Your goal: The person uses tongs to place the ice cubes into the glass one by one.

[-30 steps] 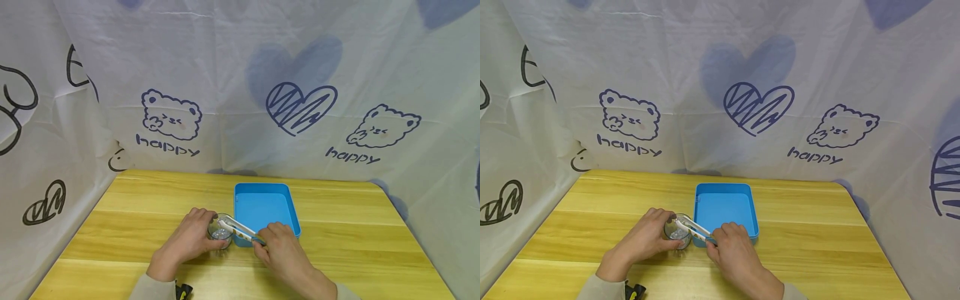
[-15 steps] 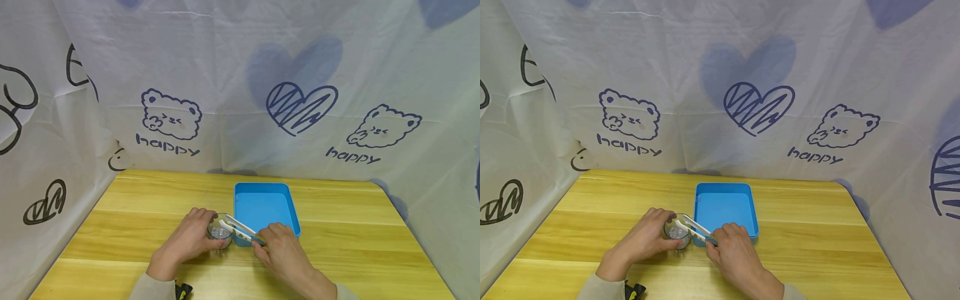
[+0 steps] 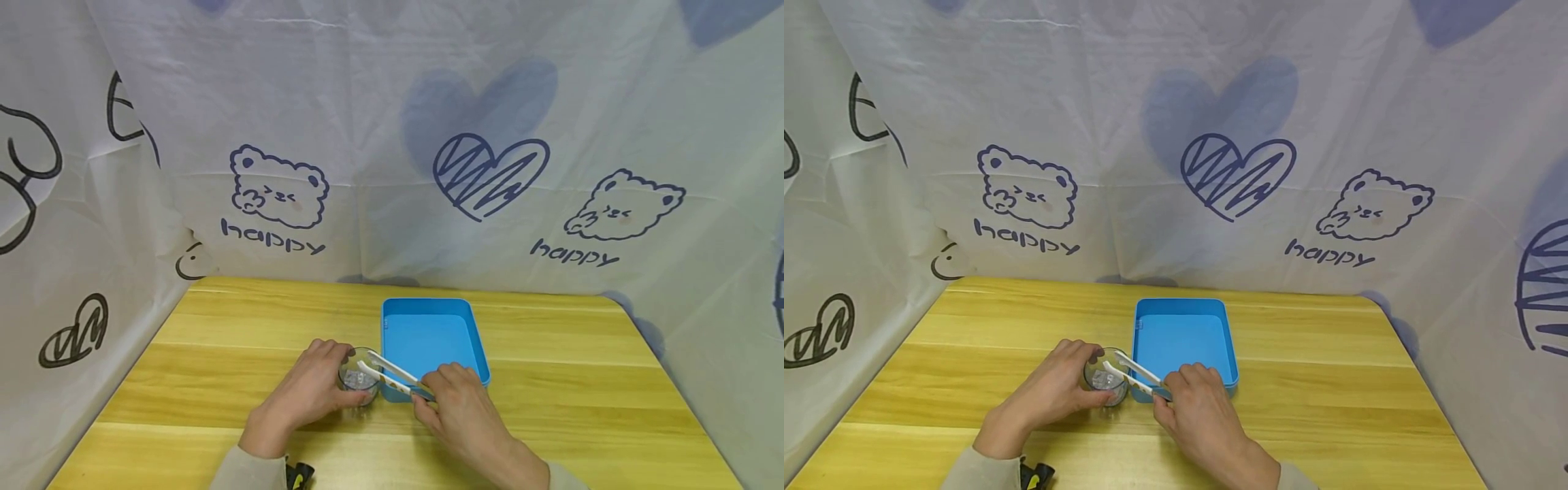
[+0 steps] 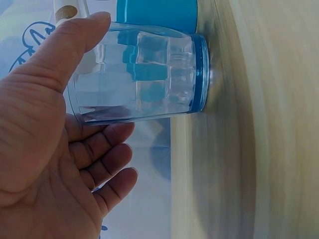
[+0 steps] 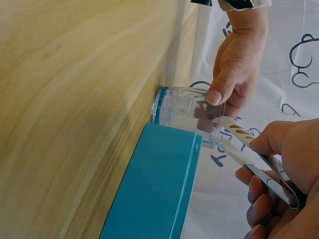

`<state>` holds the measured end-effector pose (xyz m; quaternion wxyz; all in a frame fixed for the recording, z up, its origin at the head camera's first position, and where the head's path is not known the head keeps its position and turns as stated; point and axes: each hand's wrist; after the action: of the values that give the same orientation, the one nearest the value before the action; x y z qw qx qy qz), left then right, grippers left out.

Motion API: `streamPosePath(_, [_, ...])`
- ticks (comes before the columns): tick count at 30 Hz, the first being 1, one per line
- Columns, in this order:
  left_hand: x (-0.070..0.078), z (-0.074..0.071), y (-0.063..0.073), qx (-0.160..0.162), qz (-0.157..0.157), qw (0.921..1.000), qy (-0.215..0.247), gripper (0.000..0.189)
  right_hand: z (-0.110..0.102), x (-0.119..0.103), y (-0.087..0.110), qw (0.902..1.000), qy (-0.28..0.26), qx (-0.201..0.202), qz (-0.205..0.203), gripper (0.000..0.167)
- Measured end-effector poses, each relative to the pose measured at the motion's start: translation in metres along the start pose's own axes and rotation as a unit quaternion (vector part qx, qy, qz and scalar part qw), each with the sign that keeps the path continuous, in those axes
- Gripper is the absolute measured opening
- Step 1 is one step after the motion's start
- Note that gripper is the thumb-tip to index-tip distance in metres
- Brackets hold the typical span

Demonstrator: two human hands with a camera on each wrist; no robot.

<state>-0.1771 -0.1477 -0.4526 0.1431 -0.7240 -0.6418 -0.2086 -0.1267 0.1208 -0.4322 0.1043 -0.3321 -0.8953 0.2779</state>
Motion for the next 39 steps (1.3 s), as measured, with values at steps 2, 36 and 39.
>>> streamPosePath(2, [0.0, 0.0, 0.0, -0.002, -0.003, 1.0, 0.001, 0.08, -0.001, 0.0, 0.0, 1.0, 0.001, -0.001, -0.003, 0.021])
streamPosePath(36, [-0.001, -0.001, 0.0, -0.004, -0.001, 1.0, 0.005, 0.078, -0.002, 0.053, -0.031, 0.9944, 0.033, -0.052, 0.085, 0.021])
streamPosePath(39, [-0.001, -0.001, 0.001, 0.0, 0.002, 1.0, 0.002, 0.078, 0.001, 0.059, -0.034, 0.9908, 0.042, -0.075, 0.104, 0.025])
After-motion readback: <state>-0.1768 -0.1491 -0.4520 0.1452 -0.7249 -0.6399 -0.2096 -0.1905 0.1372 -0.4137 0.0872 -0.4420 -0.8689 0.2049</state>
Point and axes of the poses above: each hand's wrist, its own y-axis away from the middle knuckle, its own z-axis out of the palm, x = y × z, and after that the axes turned 14 degrees about -z, right-handed
